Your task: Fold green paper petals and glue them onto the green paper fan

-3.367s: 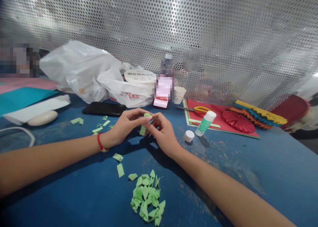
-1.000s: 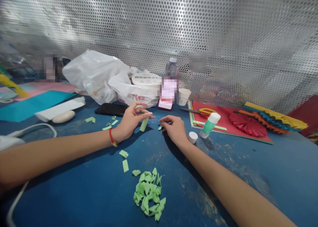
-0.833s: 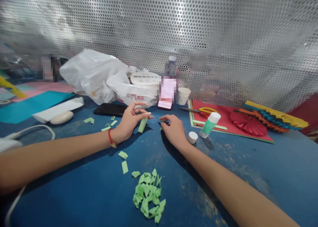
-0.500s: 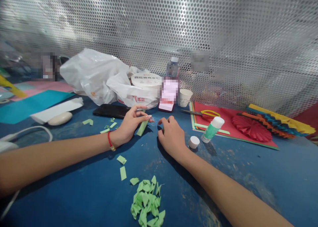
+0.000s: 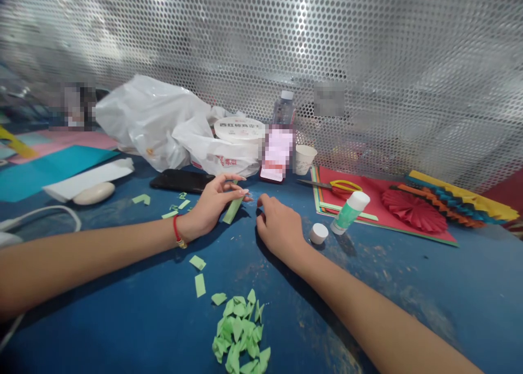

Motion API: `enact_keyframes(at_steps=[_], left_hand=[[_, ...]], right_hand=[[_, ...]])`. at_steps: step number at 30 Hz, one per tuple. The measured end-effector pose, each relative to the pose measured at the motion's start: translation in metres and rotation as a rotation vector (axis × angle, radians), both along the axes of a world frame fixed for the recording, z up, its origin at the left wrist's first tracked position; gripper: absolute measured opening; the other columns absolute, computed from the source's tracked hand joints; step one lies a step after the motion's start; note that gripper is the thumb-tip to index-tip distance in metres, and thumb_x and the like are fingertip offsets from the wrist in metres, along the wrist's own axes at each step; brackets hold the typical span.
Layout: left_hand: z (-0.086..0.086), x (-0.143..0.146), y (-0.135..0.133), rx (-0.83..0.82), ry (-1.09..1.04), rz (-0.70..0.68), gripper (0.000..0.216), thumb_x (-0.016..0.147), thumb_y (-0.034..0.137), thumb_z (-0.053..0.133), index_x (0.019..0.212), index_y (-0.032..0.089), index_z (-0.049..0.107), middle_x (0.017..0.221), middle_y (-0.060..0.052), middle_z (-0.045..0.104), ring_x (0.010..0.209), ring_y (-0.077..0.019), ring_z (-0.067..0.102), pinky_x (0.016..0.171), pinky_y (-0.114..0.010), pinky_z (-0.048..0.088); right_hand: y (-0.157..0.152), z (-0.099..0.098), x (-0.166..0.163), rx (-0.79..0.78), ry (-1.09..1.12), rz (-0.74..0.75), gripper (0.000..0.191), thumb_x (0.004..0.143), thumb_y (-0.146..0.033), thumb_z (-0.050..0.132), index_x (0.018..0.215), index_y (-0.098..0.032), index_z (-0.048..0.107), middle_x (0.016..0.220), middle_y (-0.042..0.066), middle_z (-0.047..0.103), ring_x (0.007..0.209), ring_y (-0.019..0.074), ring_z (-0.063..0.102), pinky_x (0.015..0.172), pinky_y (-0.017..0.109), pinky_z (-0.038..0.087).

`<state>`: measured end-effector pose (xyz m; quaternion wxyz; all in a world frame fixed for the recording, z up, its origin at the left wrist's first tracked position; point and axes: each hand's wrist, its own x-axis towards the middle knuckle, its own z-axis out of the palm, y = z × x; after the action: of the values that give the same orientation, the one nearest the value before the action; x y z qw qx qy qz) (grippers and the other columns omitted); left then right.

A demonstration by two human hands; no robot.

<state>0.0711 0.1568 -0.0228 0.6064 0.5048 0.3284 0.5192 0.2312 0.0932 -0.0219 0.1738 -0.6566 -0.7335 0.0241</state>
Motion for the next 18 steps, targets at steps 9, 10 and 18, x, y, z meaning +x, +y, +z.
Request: enact_keyframes(at_steps=[9, 10, 18], left_hand=[[0.0026, 0.0012, -0.0024, 0.017, 0.018, 0.001, 0.030, 0.066, 0.012, 0.077, 0.092, 0.014, 0.062, 0.067, 0.003, 0.067, 0.062, -0.0150, 0.071, 0.065, -0.025, 0.053], [0.0026, 0.0013, -0.0024, 0.018, 0.018, 0.002, 0.029, 0.066, 0.012, 0.077, 0.091, 0.014, 0.062, 0.067, 0.003, 0.068, 0.062, -0.0149, 0.071, 0.065, -0.025, 0.053], [-0.0002, 0.0003, -0.0010, 0.007, 0.011, -0.012, 0.033, 0.065, 0.014, 0.080, 0.094, 0.014, 0.063, 0.070, 0.001, 0.071, 0.066, -0.0161, 0.072, 0.067, -0.026, 0.054]], right_hand=[[-0.0038, 0.0030, -0.0035, -0.020, -0.109, 0.005, 0.027, 0.094, -0.023, 0.042, 0.119, -0.022, 0.051, 0.094, 0.006, 0.076, 0.078, 0.0257, 0.070, 0.057, 0.030, 0.021], [-0.0040, 0.0033, -0.0041, -0.025, -0.112, -0.003, 0.029, 0.094, -0.023, 0.042, 0.121, -0.021, 0.049, 0.092, 0.006, 0.076, 0.076, 0.0256, 0.070, 0.056, 0.030, 0.021], [-0.0061, 0.0036, -0.0033, 0.011, -0.186, 0.056, 0.023, 0.093, -0.023, 0.043, 0.113, -0.024, 0.055, 0.096, 0.005, 0.077, 0.078, 0.0248, 0.071, 0.056, 0.030, 0.020]])
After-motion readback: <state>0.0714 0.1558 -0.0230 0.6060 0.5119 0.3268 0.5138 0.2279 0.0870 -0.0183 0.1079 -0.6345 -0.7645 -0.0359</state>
